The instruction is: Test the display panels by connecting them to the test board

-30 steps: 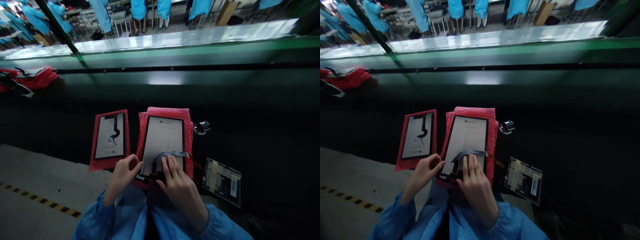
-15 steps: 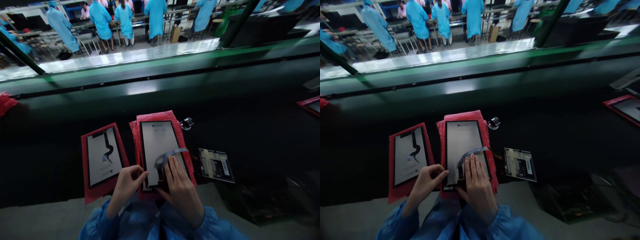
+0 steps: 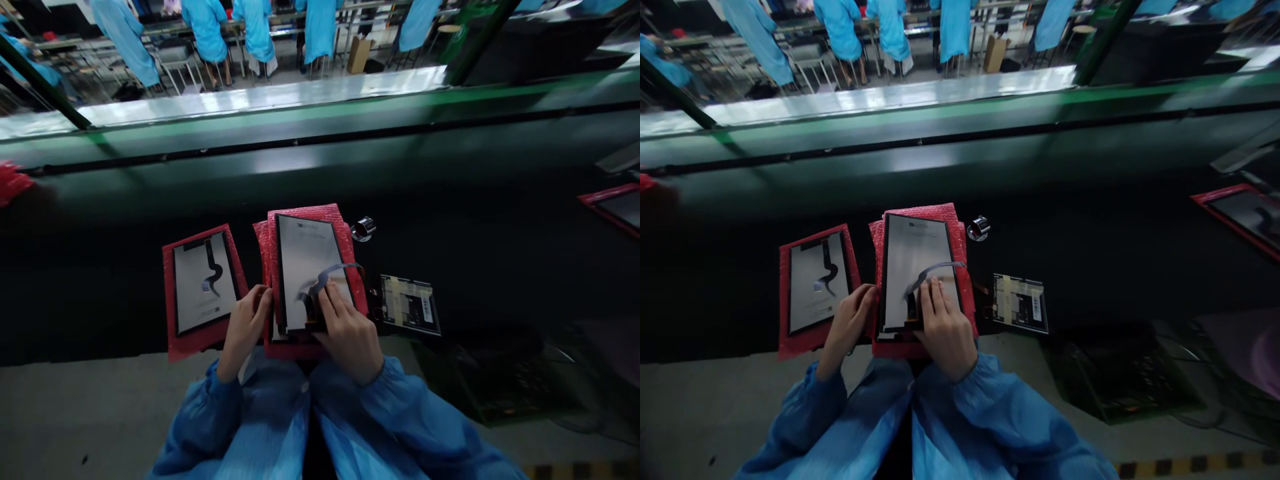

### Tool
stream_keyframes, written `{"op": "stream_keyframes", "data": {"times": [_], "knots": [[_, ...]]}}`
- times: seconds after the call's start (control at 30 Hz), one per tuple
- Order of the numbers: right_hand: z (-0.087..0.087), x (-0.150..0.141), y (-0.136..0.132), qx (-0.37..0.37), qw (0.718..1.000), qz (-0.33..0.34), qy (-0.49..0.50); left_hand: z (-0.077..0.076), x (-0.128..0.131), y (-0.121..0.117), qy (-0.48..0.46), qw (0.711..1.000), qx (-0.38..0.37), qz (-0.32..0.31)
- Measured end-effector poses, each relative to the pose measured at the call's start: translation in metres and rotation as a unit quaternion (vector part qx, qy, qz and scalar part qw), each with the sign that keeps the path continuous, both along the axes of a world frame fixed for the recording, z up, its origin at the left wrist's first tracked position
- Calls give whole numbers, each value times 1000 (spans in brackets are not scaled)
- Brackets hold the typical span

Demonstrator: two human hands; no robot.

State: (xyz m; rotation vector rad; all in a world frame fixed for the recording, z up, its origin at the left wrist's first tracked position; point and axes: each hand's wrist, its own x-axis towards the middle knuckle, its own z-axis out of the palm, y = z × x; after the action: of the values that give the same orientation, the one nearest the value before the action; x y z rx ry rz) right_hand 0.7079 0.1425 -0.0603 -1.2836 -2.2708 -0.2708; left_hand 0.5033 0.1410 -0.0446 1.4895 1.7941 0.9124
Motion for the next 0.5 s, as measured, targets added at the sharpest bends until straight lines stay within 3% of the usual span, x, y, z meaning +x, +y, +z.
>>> {"op": "stream_keyframes", "data": {"times": [0.23,0.37,0.43,0.5], "knots": [[14,13,3,-66,996,14,51,-19,5,-3,-27,999,-9,-19],[20,24,5,-46,995,17,91,-21,9,-6,-45,998,-14,-31],[18,32,8,-5,989,-9,149,-19,10,-9,-49,998,-14,-31],[11,44,12,19,970,-80,228,-17,9,-15,-52,998,-16,-27]]}}
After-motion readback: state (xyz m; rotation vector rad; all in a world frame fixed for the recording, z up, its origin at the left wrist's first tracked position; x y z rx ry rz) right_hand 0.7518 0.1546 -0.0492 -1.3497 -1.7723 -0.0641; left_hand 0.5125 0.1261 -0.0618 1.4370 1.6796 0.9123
